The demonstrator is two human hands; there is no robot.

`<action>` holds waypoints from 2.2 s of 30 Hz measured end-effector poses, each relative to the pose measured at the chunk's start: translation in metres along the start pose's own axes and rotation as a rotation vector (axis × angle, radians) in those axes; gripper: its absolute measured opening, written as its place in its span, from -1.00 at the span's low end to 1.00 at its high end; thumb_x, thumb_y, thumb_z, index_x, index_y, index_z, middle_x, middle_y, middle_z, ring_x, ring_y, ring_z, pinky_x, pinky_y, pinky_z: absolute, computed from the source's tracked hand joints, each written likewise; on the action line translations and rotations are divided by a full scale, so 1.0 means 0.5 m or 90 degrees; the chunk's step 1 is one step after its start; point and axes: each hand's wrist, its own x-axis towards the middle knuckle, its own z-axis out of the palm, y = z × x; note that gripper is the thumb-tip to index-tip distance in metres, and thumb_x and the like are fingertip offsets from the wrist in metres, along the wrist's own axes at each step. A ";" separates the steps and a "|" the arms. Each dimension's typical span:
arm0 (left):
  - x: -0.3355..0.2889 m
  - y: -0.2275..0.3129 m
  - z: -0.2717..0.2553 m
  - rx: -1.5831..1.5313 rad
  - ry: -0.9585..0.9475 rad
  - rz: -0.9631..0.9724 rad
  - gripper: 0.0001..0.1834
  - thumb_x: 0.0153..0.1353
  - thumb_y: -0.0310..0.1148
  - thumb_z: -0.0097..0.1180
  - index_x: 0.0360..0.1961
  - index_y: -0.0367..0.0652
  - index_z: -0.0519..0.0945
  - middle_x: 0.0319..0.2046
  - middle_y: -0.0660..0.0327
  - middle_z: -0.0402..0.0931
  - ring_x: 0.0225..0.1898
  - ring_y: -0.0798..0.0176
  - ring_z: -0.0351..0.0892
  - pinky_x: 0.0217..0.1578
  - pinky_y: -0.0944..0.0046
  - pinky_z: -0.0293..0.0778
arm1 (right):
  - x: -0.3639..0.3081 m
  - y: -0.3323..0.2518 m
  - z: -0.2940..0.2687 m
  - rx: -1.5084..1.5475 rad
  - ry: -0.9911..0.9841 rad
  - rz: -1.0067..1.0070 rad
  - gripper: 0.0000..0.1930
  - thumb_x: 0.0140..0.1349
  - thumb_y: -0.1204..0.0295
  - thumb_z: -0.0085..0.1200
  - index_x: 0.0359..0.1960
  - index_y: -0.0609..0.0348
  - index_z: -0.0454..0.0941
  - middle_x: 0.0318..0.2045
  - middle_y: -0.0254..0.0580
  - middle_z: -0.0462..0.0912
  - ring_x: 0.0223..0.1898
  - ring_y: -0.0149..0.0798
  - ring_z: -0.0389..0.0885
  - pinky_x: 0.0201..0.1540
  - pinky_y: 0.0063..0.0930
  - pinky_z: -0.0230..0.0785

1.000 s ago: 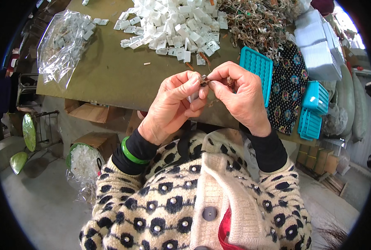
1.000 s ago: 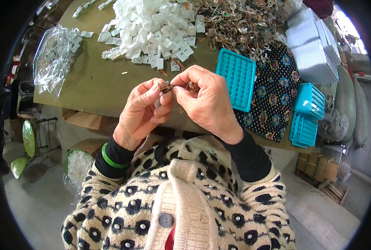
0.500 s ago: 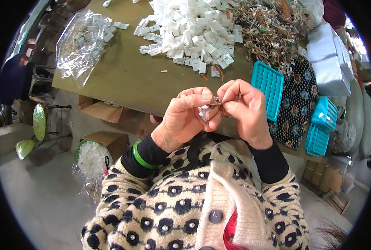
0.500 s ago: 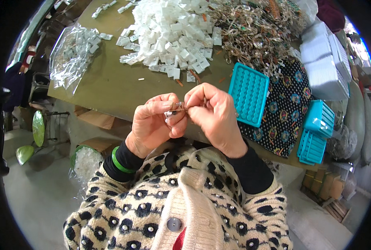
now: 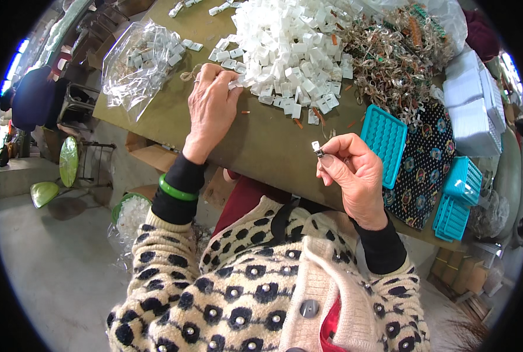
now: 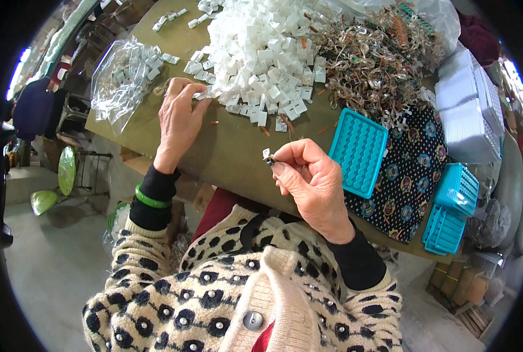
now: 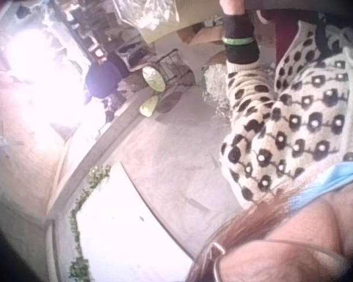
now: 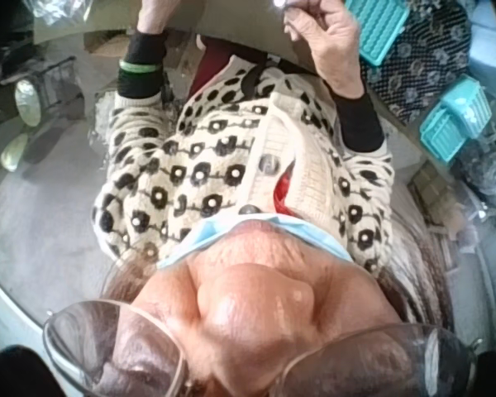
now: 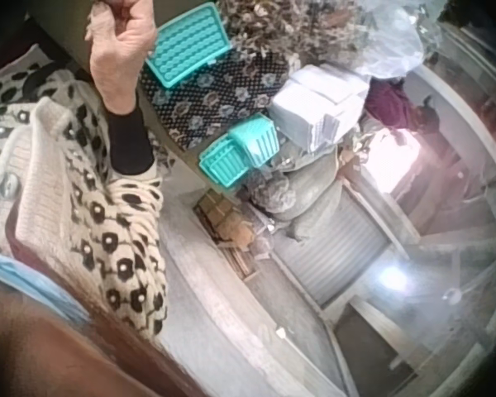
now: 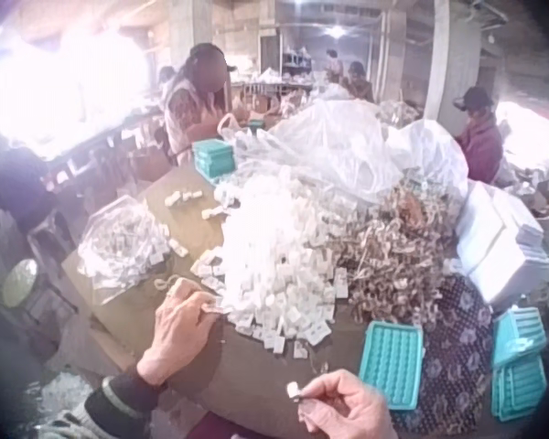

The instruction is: The person repeatedly picks up small white plastic housings and metal pins from a table, inserts the pins into the housings, and places the assembled units into a blue tray. The process is repeated continuously throughout the clip.

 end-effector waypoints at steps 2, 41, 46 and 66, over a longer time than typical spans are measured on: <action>0.004 -0.026 0.011 -0.028 -0.029 -0.015 -0.87 0.04 -0.46 0.25 -0.35 -0.19 0.59 -0.33 0.16 0.47 -0.16 0.03 0.47 -0.15 0.11 0.41 | 0.003 -0.001 -0.005 0.025 0.000 0.003 -0.91 0.32 0.52 0.11 -0.20 0.24 0.48 -0.45 -0.35 0.55 -0.48 -0.56 0.44 -0.39 -0.69 0.33; -0.076 0.178 0.012 -1.240 -0.240 -0.477 -0.71 0.22 -0.61 0.19 -0.01 -0.37 0.57 -0.17 -0.04 0.64 -0.26 0.16 0.70 -0.22 0.18 0.68 | 0.020 -0.021 0.011 -0.096 0.094 -0.219 -0.92 0.32 0.61 0.08 -0.20 0.30 0.47 -0.31 -0.31 0.55 -0.40 -0.58 0.49 -0.32 -0.71 0.37; -0.078 0.186 0.016 -1.225 -0.224 -0.452 -0.69 0.17 -0.66 0.21 -0.03 -0.36 0.57 -0.22 -0.05 0.64 -0.28 0.14 0.70 -0.22 0.18 0.68 | 0.021 -0.016 0.008 -0.011 0.120 -0.139 -0.93 0.28 0.61 0.12 -0.24 0.29 0.51 -0.40 -0.36 0.59 -0.47 -0.62 0.46 -0.39 -0.72 0.34; -0.082 0.226 0.022 -1.125 -0.151 -0.399 -0.77 0.12 -0.67 0.28 -0.17 -0.32 0.62 -0.29 0.14 0.61 -0.31 0.26 0.66 -0.25 0.27 0.64 | 0.019 -0.008 0.004 -0.298 0.145 -0.281 -0.88 0.17 0.72 0.10 -0.28 0.30 0.51 -0.37 -0.24 0.59 -0.45 -0.46 0.56 -0.40 -0.61 0.42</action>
